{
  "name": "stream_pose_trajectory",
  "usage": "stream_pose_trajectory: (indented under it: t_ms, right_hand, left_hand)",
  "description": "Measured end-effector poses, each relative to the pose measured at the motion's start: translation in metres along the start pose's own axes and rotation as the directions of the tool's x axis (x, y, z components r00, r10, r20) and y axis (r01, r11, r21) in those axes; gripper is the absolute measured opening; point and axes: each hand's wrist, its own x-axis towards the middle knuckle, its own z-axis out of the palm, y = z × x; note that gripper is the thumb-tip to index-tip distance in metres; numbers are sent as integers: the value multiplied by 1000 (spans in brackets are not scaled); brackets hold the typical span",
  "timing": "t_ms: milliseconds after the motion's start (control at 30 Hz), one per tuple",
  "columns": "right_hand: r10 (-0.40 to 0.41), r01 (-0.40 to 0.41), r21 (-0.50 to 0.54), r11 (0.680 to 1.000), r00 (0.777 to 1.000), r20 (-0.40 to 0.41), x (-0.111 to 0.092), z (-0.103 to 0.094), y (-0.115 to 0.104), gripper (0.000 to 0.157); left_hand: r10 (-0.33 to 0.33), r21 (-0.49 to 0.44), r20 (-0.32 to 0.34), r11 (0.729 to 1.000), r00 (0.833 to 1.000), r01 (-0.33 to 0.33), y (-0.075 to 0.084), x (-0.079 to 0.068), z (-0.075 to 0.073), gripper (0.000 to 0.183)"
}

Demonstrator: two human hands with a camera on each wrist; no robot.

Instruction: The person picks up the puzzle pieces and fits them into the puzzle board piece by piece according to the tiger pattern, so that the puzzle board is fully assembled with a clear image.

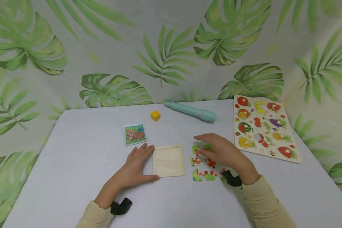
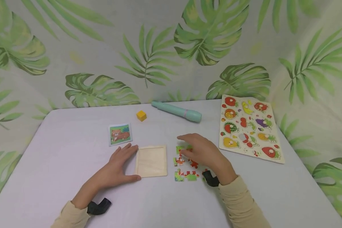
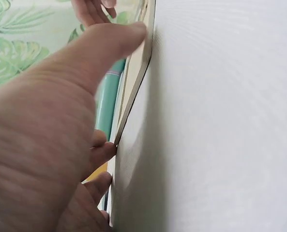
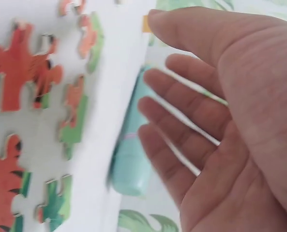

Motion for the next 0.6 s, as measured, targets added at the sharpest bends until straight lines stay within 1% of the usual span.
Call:
stream_pose_trajectory:
  t_ms: [67,167,433,600]
  right_hand:
    - [-13,13,-6,1000,1000,1,1,3,3,49]
    - [-25,25,-21,999,1000,3,3,7,6,48]
    - [-6,7,-13,1000,999,41,5,10,10,48]
    - [-12,13,-34,999,999,46,7,13,12,47]
  left_hand:
    - [23,21,-10,1000,1000,-23,-1,-1,1,98]
    - [39,45,-23,998,999,-38,-3,-2,3,97]
    - [67,125,-48,990,997,-61,-6,-3,8,96]
    - [81,155,-50,985,995,-72,-8,-2,10,97]
